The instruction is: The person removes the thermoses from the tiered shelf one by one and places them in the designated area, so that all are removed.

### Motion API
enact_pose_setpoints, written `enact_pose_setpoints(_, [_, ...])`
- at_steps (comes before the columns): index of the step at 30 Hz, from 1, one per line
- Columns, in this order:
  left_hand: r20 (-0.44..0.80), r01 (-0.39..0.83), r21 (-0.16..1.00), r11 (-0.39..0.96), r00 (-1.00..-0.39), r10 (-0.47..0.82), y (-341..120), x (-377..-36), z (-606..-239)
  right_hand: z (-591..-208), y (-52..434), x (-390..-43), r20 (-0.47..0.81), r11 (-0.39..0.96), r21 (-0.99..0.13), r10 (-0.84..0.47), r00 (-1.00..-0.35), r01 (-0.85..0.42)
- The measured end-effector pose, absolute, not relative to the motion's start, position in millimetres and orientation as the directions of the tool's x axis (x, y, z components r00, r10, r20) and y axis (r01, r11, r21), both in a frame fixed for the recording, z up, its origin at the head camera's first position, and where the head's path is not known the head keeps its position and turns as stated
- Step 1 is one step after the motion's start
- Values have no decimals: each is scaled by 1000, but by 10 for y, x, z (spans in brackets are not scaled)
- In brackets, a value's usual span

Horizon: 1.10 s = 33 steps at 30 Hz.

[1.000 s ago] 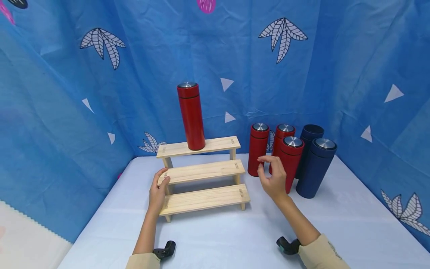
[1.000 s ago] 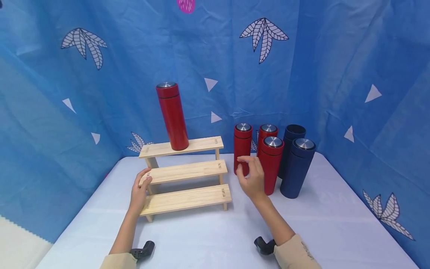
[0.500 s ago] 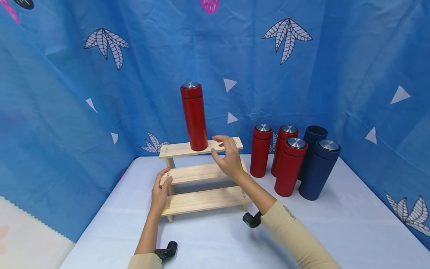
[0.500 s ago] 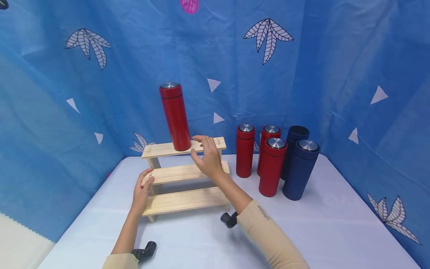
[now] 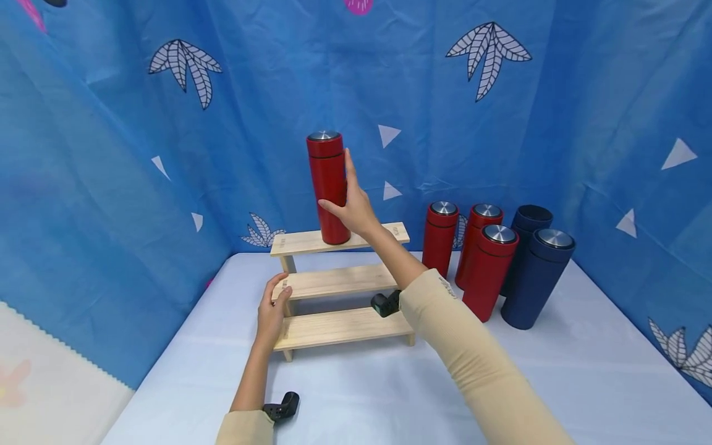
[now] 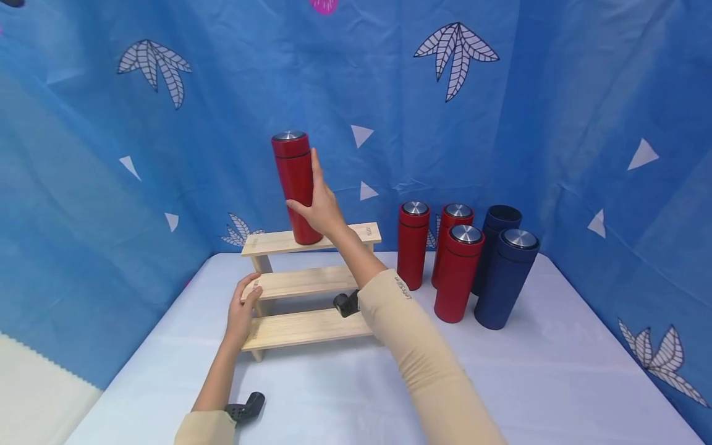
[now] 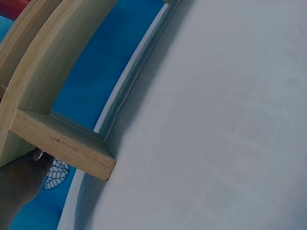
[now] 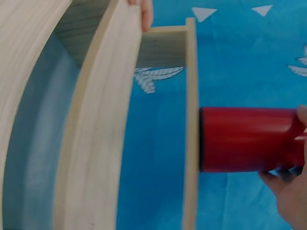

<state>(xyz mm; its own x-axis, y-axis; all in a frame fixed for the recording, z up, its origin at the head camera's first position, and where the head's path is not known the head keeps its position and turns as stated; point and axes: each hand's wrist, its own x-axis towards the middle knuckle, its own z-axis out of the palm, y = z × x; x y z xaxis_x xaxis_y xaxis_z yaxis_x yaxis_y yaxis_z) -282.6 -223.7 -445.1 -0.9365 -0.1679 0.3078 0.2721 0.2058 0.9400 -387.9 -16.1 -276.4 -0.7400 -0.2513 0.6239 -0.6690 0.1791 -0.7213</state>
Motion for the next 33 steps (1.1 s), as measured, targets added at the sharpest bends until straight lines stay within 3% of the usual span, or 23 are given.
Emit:
enact_pose_setpoints(4, [295,257,943,211,-940,-171,-2264,-2933,-4570,-2862,-120,-3901,657,165,-698,-237,-715,-697])
enact_pose_setpoints(8, [300,255,939,233,-935,-186,-2283,-2993,-4667,-2967,-100,-3830,743,190,-615,-185,-643,-765])
enact_pose_setpoints(17, [309,253,931,262,-930,-198,-2273,-2980,-4685,-3284,58,-3473,933,196,-339,-56,-356,-920])
enact_pose_setpoints(20, [305,250,933,259,-932,-196,-2272,-2975,-4690,-3377,208,-3332,955,194,-281,-36,-293,-940])
enact_pose_setpoints(27, [289,248,941,233,-943,-165,-2235,-2839,-4521,-3357,666,-2894,967,252,-246,-7,-256,-936])
enact_pose_setpoints(33, [292,246,937,247,-941,-171,-2202,-2742,-4406,-3355,1081,-2638,945,358,-311,18,-326,-880])
